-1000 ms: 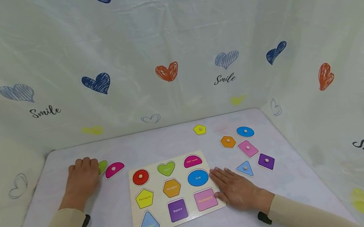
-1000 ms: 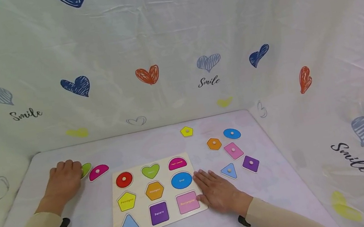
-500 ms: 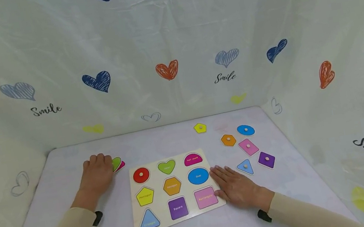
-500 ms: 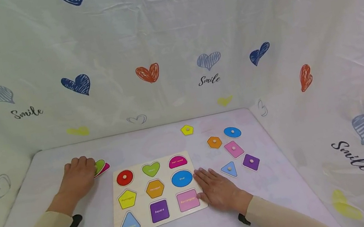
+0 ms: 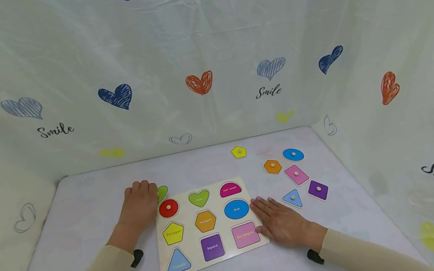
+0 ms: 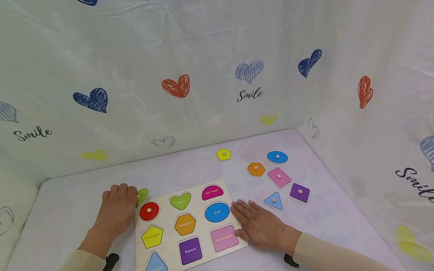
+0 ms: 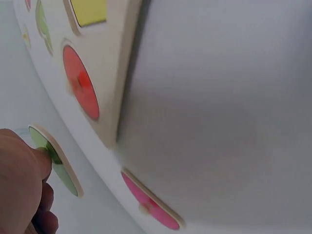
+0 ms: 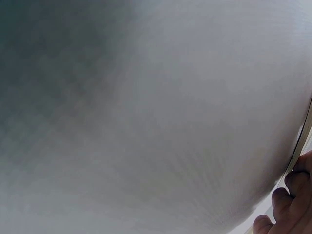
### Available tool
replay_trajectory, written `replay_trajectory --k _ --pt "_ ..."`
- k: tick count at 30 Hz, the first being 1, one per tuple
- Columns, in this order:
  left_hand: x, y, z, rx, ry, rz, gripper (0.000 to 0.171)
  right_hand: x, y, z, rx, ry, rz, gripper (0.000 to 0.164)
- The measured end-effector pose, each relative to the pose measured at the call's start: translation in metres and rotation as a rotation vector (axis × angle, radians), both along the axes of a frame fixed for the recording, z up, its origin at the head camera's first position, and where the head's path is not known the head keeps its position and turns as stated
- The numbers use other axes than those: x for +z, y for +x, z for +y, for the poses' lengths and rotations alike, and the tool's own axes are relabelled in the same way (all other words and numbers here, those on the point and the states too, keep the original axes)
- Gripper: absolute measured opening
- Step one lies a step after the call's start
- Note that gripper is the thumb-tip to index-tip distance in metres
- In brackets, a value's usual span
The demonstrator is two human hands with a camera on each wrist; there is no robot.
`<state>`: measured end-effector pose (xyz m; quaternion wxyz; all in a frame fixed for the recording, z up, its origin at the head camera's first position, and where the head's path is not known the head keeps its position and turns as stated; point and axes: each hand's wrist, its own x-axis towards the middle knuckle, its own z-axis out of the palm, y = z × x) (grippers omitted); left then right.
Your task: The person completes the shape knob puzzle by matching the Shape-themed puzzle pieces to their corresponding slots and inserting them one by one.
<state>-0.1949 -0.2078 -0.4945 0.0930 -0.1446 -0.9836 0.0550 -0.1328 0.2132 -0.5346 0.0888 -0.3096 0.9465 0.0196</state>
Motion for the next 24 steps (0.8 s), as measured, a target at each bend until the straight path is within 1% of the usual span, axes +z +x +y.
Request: replay_trajectory --k 5,9,14,17,24 --pt "-0.001 0.001 0.016 -0.048 0.011 0.000 0.050 0.000 0.000 0.000 0.003 0.007 0.011 0.075" --pt "-0.007 0.000 0.028 -0.074 -0.003 0.009 0.052 0.000 -0.001 0.000 0.020 -0.003 0.031 0.073" --pt "-0.013 -0.001 0.043 -0.102 -0.016 0.030 0.042 0.001 -0.001 -0.001 0.027 -0.013 0.036 0.072" --pt "-0.014 -0.002 0.053 -0.110 -0.025 0.024 0.035 0.000 0.000 -0.001 0.021 -0.010 0.032 0.072" --pt "-0.018 -0.005 0.073 -0.126 -0.048 0.017 0.031 -0.001 0.000 0.000 0.015 -0.008 0.026 0.074"
